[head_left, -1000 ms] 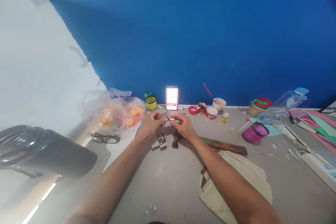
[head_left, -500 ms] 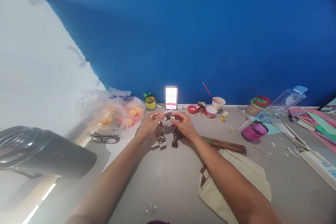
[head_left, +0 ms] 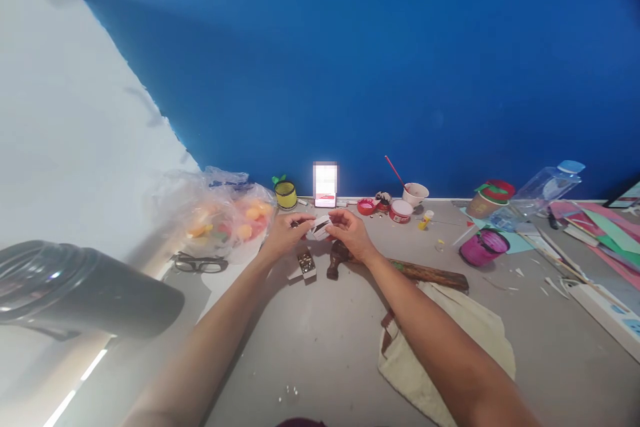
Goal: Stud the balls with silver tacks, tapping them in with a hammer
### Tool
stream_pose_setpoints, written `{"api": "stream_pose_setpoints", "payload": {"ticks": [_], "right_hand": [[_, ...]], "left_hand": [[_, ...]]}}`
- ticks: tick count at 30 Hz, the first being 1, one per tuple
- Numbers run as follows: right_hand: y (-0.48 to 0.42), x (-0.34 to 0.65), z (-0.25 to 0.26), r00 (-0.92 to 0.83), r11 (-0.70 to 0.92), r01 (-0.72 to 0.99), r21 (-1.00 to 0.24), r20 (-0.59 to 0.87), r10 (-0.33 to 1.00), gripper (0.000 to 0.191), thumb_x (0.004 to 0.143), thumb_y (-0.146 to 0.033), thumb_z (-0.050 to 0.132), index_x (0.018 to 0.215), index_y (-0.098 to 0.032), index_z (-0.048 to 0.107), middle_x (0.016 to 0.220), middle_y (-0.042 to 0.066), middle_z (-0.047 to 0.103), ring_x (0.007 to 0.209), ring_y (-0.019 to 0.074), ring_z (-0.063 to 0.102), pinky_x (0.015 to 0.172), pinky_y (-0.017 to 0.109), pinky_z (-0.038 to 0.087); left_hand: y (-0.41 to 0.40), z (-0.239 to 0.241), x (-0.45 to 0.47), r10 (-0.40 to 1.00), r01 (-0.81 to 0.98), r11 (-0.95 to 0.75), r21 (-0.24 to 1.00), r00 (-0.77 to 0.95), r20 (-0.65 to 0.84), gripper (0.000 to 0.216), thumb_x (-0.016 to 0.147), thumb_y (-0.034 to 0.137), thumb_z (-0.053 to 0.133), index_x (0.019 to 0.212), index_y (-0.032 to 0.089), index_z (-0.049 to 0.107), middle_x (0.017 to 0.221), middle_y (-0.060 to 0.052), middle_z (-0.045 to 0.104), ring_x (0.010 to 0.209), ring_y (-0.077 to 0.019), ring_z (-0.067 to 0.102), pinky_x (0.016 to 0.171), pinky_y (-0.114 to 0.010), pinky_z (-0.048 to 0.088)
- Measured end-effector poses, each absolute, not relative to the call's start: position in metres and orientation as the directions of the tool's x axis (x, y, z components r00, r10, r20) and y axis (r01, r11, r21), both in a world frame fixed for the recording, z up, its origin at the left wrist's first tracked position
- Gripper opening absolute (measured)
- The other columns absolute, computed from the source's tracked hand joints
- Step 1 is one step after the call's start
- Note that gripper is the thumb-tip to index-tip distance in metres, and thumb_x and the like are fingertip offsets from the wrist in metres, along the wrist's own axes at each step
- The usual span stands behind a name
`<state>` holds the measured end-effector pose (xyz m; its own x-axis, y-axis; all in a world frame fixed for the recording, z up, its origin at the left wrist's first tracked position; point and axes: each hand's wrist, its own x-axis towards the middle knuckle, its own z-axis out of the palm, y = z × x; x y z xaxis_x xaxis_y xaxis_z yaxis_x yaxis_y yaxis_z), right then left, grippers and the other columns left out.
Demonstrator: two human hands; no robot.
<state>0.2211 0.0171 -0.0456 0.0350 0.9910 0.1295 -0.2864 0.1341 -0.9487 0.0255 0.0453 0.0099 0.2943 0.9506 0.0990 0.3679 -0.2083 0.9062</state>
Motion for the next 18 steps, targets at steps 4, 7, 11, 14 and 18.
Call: {"api": "stream_pose_setpoints", "payload": {"ticks": [4,7,11,14,18], "right_hand": [[0.016,0.221,-0.043,0.046,0.124,-0.306,-0.944,0.115,0.992,0.044,0.066,-0.036,0.088,0.102,-0.021,0.066,0.087,0.0,0.069,0.08,0.0184,0.068,0.064,0.031,0.063],[0.016,0.221,-0.042,0.051,0.12,-0.306,-0.944,0.11,0.993,0.044,0.066,-0.037,0.088,0.101,-0.02,0.067,0.085,0.0,0.07,0.078,0.0181,0.068,0.064,0.031,0.062],[0.018,0.222,-0.043,0.05,0.126,-0.3,-0.946,0.116,0.992,0.043,0.066,-0.038,0.088,0.1,-0.02,0.068,0.087,0.0,0.071,0.078,0.018,0.068,0.065,0.032,0.062],[0.019,0.223,-0.047,0.049,0.157,-0.276,-0.948,0.149,0.988,0.041,0.068,-0.038,0.087,0.101,-0.02,0.069,0.088,0.001,0.07,0.079,0.0177,0.067,0.065,0.031,0.062],[0.021,0.223,-0.052,0.051,0.195,-0.242,-0.951,0.188,0.981,0.04,0.069,-0.039,0.087,0.101,-0.02,0.07,0.087,0.0,0.069,0.075,0.0157,0.065,0.063,0.029,0.061]], "left_hand": [[0.044,0.011,0.027,0.947,0.396,-0.24,0.887,0.298,0.123,0.022,0.079,0.035,0.074,0.093,0.02,0.083,0.082,-0.005,0.078,0.058,-0.017,0.063,0.061,-0.03,0.05],[0.045,0.008,0.027,0.943,0.406,-0.256,0.877,0.304,0.135,0.024,0.08,0.037,0.073,0.095,0.02,0.082,0.093,-0.006,0.079,0.059,-0.0161,0.065,0.062,-0.03,0.054],[0.046,0.005,0.029,0.92,0.437,-0.368,0.821,0.3,0.253,0.019,0.082,0.035,0.071,0.09,0.022,0.082,0.103,-0.007,0.078,0.083,-0.0213,0.071,0.07,-0.031,0.058],[0.044,0.003,0.032,0.892,0.473,-0.447,0.759,0.302,0.337,0.014,0.083,0.031,0.069,0.083,0.021,0.08,0.094,-0.006,0.077,0.091,-0.0235,0.07,0.08,-0.034,0.057],[0.039,0.002,0.036,0.869,0.52,-0.494,0.697,0.32,0.377,0.012,0.085,0.025,0.066,0.08,0.021,0.076,0.086,-0.004,0.076,0.086,-0.0218,0.069,0.081,-0.034,0.053]]}}
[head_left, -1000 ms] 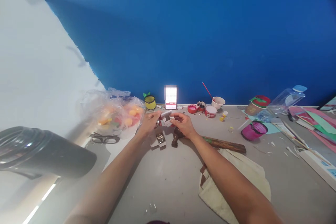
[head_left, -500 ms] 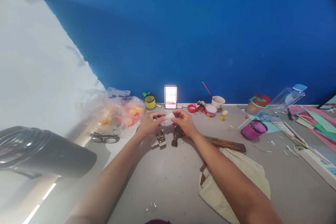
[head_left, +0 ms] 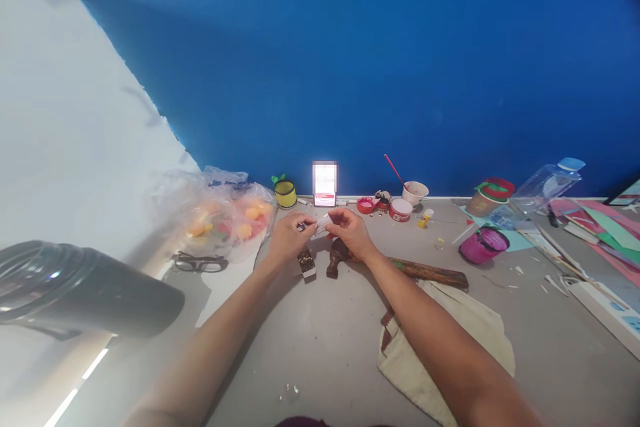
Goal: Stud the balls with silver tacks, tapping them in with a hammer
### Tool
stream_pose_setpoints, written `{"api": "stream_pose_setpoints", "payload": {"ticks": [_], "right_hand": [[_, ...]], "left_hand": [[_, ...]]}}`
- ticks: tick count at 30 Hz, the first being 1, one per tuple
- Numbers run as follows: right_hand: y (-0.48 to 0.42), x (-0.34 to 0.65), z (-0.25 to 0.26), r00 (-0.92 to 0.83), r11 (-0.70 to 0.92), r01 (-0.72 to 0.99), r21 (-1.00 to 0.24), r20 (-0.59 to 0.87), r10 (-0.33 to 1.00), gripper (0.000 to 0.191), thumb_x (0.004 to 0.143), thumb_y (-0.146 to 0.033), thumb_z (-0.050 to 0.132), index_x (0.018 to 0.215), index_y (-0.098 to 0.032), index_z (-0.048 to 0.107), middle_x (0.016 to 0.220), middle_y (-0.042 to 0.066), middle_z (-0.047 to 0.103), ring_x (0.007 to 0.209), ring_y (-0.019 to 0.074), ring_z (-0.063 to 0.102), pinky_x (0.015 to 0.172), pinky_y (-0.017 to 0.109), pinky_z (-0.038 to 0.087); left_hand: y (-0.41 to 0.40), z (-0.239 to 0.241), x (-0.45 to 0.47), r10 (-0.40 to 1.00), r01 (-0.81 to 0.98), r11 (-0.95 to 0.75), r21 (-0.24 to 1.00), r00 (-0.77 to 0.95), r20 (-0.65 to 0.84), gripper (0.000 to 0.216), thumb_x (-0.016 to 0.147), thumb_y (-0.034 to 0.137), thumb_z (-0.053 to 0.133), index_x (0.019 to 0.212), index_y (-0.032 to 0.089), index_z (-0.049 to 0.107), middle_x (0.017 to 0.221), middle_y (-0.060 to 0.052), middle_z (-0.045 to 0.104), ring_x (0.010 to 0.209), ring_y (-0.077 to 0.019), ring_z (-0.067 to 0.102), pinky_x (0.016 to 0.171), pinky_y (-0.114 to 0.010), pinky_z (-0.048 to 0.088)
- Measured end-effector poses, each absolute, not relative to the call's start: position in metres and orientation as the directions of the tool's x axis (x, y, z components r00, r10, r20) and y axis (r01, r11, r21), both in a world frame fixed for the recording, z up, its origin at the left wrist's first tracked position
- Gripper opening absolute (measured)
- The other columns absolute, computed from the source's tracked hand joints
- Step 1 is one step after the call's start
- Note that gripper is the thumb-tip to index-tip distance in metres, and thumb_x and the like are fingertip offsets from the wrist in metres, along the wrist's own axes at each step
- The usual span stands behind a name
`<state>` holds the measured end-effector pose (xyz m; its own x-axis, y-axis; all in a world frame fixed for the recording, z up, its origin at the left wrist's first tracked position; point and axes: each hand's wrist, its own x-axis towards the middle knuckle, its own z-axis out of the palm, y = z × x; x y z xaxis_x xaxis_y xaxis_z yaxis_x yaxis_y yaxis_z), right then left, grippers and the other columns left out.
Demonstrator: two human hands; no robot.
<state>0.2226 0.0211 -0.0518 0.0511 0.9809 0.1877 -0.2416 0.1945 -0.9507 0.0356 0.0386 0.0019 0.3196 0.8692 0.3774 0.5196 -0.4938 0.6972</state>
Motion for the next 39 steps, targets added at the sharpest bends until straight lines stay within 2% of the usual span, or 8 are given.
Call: {"api": "stream_pose_setpoints", "payload": {"ticks": [7,13,20,26,30,39], "right_hand": [[0.02,0.221,-0.049,0.045,0.194,-0.194,-0.962,0.189,0.981,0.04,0.068,-0.039,0.087,0.099,-0.02,0.07,0.087,0.0,0.066,0.075,0.0153,0.063,0.063,0.029,0.06],[0.017,0.218,-0.046,0.021,0.193,-0.128,-0.973,0.192,0.981,0.042,0.066,-0.041,0.087,0.097,-0.019,0.069,0.087,0.001,0.064,0.075,0.0162,0.063,0.061,0.03,0.06],[0.017,0.216,-0.046,0.018,0.188,-0.125,-0.974,0.187,0.982,0.043,0.066,-0.043,0.087,0.097,-0.02,0.068,0.086,0.0,0.063,0.071,0.0152,0.064,0.062,0.03,0.06],[0.018,0.215,-0.048,0.024,0.207,-0.05,-0.977,0.206,0.978,0.042,0.068,-0.044,0.084,0.099,-0.02,0.067,0.089,0.0,0.065,0.063,0.0137,0.064,0.063,0.031,0.059],[0.018,0.215,-0.05,0.038,0.225,0.009,-0.974,0.225,0.974,0.038,0.071,-0.041,0.082,0.099,-0.02,0.068,0.091,0.002,0.065,0.066,0.0148,0.065,0.065,0.032,0.059],[0.017,0.216,-0.047,0.036,0.199,-0.068,-0.978,0.197,0.98,0.036,0.071,-0.043,0.082,0.096,-0.02,0.069,0.089,0.002,0.065,0.07,0.016,0.064,0.063,0.031,0.059]], "left_hand": [[0.032,0.002,0.037,0.823,0.625,-0.563,0.54,0.363,0.437,0.015,0.088,0.015,0.062,0.085,0.02,0.075,0.09,-0.005,0.075,0.087,-0.0206,0.068,0.08,-0.032,0.049],[0.025,0.005,0.037,0.792,0.715,-0.591,0.373,0.428,0.435,0.024,0.096,0.024,0.058,0.081,0.019,0.075,0.082,-0.005,0.072,0.078,-0.0179,0.064,0.071,-0.028,0.044],[0.021,0.004,0.043,0.807,0.801,-0.54,0.258,0.406,0.428,0.025,0.1,0.025,0.056,0.085,0.017,0.075,0.089,-0.008,0.074,0.08,-0.0194,0.065,0.066,-0.03,0.037],[0.018,0.0,0.049,0.822,0.844,-0.496,0.206,0.38,0.424,0.026,0.101,0.026,0.055,0.086,0.016,0.075,0.091,-0.009,0.075,0.081,-0.0203,0.065,0.065,-0.031,0.034],[0.018,-0.001,0.05,0.836,0.861,-0.465,0.203,0.353,0.42,0.026,0.101,0.025,0.056,0.085,0.016,0.075,0.091,-0.009,0.075,0.079,-0.0199,0.065,0.063,-0.032,0.032],[0.021,0.001,0.045,0.816,0.827,-0.522,0.209,0.412,0.406,0.025,0.1,0.025,0.057,0.083,0.018,0.074,0.089,-0.007,0.075,0.079,-0.0186,0.064,0.064,-0.029,0.035]]}}
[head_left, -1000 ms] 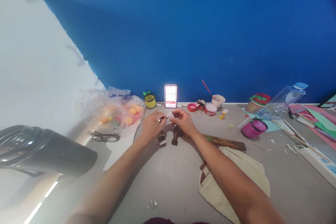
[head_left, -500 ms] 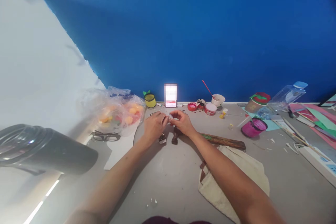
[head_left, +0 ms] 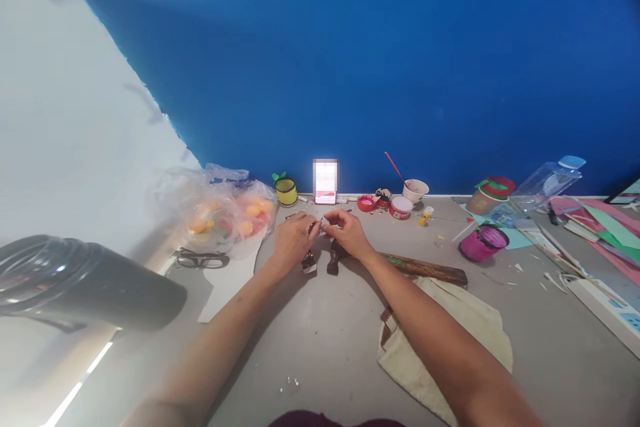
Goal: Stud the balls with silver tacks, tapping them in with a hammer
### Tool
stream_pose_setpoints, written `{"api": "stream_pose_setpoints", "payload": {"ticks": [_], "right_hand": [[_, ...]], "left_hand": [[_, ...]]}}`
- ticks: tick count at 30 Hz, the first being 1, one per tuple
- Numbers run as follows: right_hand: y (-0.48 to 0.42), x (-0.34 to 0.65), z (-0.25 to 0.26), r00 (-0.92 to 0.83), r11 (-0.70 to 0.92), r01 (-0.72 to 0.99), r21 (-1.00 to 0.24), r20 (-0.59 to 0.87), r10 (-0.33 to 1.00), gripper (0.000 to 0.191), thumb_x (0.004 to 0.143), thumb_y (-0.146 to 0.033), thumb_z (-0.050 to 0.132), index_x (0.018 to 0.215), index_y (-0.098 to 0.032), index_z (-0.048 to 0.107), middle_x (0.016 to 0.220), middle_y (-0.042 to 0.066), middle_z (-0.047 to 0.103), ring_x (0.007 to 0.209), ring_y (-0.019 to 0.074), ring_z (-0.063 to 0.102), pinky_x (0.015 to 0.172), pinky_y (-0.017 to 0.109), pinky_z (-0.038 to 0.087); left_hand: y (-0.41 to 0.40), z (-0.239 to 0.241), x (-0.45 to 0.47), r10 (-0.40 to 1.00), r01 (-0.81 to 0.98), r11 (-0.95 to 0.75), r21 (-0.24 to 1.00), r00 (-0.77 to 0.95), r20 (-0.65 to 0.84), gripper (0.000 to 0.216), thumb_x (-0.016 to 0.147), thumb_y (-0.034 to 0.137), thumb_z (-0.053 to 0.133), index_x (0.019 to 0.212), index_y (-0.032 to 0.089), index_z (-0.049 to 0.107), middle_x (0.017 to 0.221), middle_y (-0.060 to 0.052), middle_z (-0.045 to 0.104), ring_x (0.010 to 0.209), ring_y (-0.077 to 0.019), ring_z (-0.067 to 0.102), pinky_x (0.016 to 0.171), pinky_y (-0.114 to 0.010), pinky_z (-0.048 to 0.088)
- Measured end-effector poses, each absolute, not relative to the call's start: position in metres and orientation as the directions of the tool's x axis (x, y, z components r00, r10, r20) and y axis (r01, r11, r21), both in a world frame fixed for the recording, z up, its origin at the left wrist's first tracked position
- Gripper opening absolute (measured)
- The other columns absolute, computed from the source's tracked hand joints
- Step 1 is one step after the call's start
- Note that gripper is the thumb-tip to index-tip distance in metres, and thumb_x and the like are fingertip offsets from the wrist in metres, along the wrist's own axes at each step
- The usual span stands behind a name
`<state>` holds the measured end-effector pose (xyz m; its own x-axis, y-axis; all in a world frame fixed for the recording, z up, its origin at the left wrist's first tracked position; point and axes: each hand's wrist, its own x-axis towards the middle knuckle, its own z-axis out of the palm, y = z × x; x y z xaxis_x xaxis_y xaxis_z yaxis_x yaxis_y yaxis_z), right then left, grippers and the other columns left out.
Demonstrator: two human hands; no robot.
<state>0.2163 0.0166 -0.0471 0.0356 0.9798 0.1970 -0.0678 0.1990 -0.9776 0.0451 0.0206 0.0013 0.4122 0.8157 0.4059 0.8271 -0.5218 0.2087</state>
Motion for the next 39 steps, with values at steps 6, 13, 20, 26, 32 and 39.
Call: {"api": "stream_pose_setpoints", "payload": {"ticks": [6,13,20,26,32,39], "right_hand": [[0.016,0.215,-0.05,0.038,0.244,0.005,-0.97,0.244,0.969,0.034,0.071,-0.039,0.082,0.097,-0.02,0.071,0.093,0.003,0.066,0.078,0.0176,0.065,0.066,0.031,0.06],[0.015,0.214,-0.048,0.042,0.23,0.014,-0.973,0.231,0.972,0.032,0.072,-0.038,0.081,0.095,-0.02,0.069,0.09,0.003,0.066,0.077,0.0175,0.065,0.065,0.031,0.059],[0.016,0.215,-0.049,0.039,0.179,-0.116,-0.977,0.176,0.984,0.038,0.069,-0.044,0.085,0.096,-0.021,0.07,0.086,0.001,0.066,0.067,0.0162,0.065,0.064,0.033,0.06],[0.019,0.219,-0.051,0.029,0.165,-0.188,-0.968,0.163,0.986,0.038,0.069,-0.043,0.086,0.096,-0.021,0.07,0.083,0.0,0.068,0.069,0.0153,0.066,0.067,0.032,0.06],[0.021,0.224,-0.05,0.025,0.171,-0.275,-0.946,0.171,0.985,0.043,0.067,-0.042,0.089,0.099,-0.021,0.07,0.088,0.001,0.07,0.078,0.0164,0.067,0.072,0.032,0.061],[0.019,0.223,-0.05,0.019,0.164,-0.244,-0.956,0.164,0.986,0.042,0.067,-0.04,0.088,0.1,-0.02,0.07,0.088,0.001,0.069,0.075,0.0155,0.065,0.069,0.031,0.06]], "left_hand": [[0.02,-0.003,0.047,0.819,0.84,-0.498,0.217,0.373,0.436,0.027,0.101,0.025,0.053,0.083,0.018,0.073,0.088,-0.008,0.074,0.076,-0.0193,0.063,0.063,-0.03,0.035],[0.022,-0.004,0.045,0.8,0.816,-0.536,0.215,0.411,0.437,0.03,0.101,0.024,0.052,0.081,0.017,0.072,0.086,-0.01,0.072,0.076,-0.0214,0.063,0.063,-0.031,0.035],[0.029,0.002,0.036,0.727,0.705,-0.664,0.248,0.532,0.434,0.03,0.101,0.024,0.051,0.081,0.018,0.072,0.082,-0.007,0.072,0.078,-0.0186,0.064,0.068,-0.029,0.042],[0.037,0.004,0.03,0.675,0.6,-0.734,0.319,0.591,0.441,0.021,0.098,0.022,0.056,0.092,0.02,0.076,0.091,-0.007,0.075,0.084,-0.0189,0.069,0.074,-0.029,0.05],[0.044,0.003,0.028,0.788,0.53,-0.61,0.589,0.483,0.382,0.019,0.09,0.019,0.064,0.097,0.022,0.081,0.095,-0.005,0.078,0.087,-0.0195,0.071,0.079,-0.031,0.056],[0.042,0.002,0.029,0.815,0.597,-0.578,0.557,0.466,0.346,0.019,0.089,0.019,0.064,0.095,0.023,0.082,0.087,-0.004,0.075,0.081,-0.0188,0.069,0.073,-0.029,0.053]]}}
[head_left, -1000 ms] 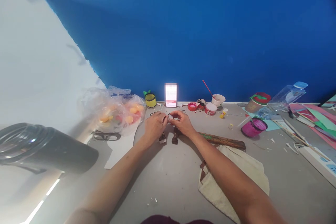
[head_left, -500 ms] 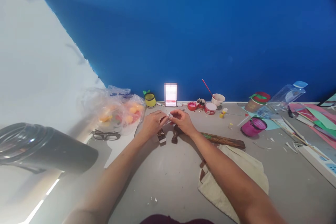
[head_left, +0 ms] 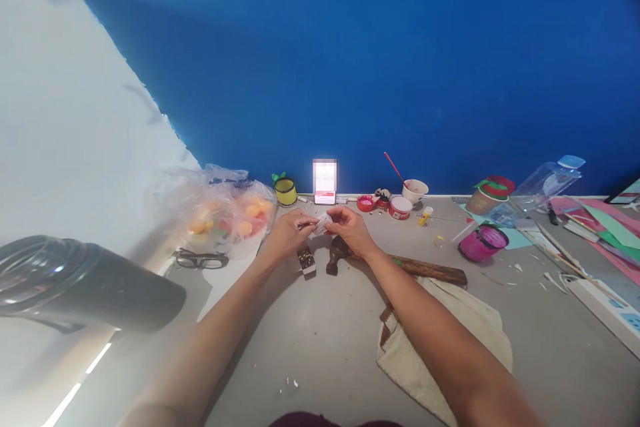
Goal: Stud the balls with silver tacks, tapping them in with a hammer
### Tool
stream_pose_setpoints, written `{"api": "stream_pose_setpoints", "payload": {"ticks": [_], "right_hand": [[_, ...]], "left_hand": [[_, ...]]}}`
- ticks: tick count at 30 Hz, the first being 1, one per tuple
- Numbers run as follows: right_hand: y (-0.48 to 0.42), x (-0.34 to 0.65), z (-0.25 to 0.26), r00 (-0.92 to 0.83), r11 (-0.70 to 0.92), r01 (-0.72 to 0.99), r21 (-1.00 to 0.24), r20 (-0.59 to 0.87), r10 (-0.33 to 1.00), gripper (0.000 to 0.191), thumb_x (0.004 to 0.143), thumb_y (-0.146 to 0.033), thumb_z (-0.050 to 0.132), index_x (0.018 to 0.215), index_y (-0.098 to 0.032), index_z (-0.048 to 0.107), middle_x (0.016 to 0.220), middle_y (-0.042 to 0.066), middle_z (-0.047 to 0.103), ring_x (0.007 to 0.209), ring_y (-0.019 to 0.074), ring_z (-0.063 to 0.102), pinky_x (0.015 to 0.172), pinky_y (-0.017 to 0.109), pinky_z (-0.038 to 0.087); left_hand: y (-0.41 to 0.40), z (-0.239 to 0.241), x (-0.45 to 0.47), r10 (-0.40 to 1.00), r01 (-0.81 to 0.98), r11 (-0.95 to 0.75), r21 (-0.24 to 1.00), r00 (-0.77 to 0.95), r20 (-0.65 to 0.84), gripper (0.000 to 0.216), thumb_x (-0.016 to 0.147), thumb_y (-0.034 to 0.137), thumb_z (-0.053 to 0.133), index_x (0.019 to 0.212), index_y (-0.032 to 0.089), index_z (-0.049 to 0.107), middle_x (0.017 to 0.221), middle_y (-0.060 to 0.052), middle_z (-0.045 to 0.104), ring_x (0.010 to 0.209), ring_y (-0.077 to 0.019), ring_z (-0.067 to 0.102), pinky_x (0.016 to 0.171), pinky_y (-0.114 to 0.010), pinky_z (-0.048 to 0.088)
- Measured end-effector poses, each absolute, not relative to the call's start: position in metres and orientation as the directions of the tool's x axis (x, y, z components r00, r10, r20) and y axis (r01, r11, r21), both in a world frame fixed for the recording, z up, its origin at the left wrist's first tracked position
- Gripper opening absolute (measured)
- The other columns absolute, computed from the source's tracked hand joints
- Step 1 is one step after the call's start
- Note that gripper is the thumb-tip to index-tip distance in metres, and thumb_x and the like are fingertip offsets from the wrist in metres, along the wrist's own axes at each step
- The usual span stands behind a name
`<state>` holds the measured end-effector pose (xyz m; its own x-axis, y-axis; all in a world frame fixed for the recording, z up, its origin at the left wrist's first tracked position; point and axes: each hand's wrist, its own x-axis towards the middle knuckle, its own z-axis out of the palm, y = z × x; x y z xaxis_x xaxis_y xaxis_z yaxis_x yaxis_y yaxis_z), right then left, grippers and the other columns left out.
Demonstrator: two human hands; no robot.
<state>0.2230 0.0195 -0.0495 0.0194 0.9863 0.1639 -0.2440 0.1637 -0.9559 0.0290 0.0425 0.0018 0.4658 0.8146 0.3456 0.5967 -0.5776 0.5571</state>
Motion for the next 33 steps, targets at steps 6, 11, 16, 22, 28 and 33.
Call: {"api": "stream_pose_setpoints", "payload": {"ticks": [6,11,16,22,28,33], "right_hand": [[0.019,0.222,-0.048,0.021,0.124,-0.289,-0.949,0.124,0.992,0.043,0.064,-0.036,0.089,0.099,-0.021,0.07,0.087,0.0,0.071,0.073,0.0155,0.066,0.072,0.033,0.06],[0.023,0.226,-0.046,0.079,0.098,-0.413,-0.905,0.072,0.994,0.05,0.061,-0.036,0.091,0.105,-0.022,0.071,0.1,0.002,0.073,0.083,0.0163,0.069,0.081,0.034,0.061],[0.025,0.228,-0.047,0.093,0.094,-0.491,-0.866,0.056,0.994,0.056,0.057,-0.037,0.094,0.107,-0.023,0.073,0.107,0.004,0.073,0.091,0.0185,0.07,0.082,0.034,0.062],[0.024,0.225,-0.051,0.05,0.069,-0.501,-0.862,0.05,0.997,0.053,0.06,-0.037,0.094,0.105,-0.023,0.071,0.103,0.003,0.073,0.091,0.0194,0.071,0.085,0.037,0.062],[0.022,0.222,-0.046,0.044,0.061,-0.536,-0.842,0.045,0.998,0.053,0.058,-0.037,0.095,0.102,-0.022,0.07,0.104,0.004,0.073,0.091,0.0205,0.072,0.082,0.037,0.063],[0.015,0.215,-0.042,0.03,0.08,-0.453,-0.888,0.075,0.997,0.041,0.064,-0.037,0.089,0.094,-0.021,0.068,0.088,0.0,0.07,0.08,0.0175,0.068,0.074,0.034,0.063]], "left_hand": [[0.023,0.006,0.035,0.769,0.662,-0.639,0.392,0.541,0.34,0.025,0.099,0.023,0.055,0.101,0.026,0.08,0.09,-0.006,0.072,0.082,-0.019,0.066,0.073,-0.028,0.049],[0.024,0.004,0.039,0.76,0.608,-0.648,0.459,0.471,0.448,0.02,0.096,0.021,0.058,0.105,0.023,0.076,0.104,-0.007,0.076,0.095,-0.0214,0.07,0.085,-0.033,0.054],[0.027,-0.005,0.041,0.765,0.59,-0.639,0.493,0.425,0.484,0.019,0.094,0.016,0.059,0.098,0.023,0.076,0.106,-0.006,0.076,0.097,-0.0204,0.071,0.088,-0.033,0.055],[0.021,-0.005,0.046,0.837,0.599,-0.544,0.587,0.337,0.432,0.015,0.092,0.019,0.063,0.093,0.023,0.077,0.103,-0.006,0.077,0.101,-0.0218,0.069,0.091,-0.034,0.053],[0.027,0.005,0.046,0.964,0.457,-0.254,0.853,0.186,0.187,0.016,0.089,0.03,0.061,0.086,0.02,0.074,0.081,-0.003,0.076,0.067,-0.0181,0.069,0.065,-0.03,0.055],[0.03,0.006,0.045,0.986,0.418,-0.094,0.903,0.165,0.026,0.033,0.083,0.031,0.067,0.112,0.016,0.065,0.095,-0.007,0.076,0.055,-0.0133,0.066,0.053,-0.025,0.052]]}}
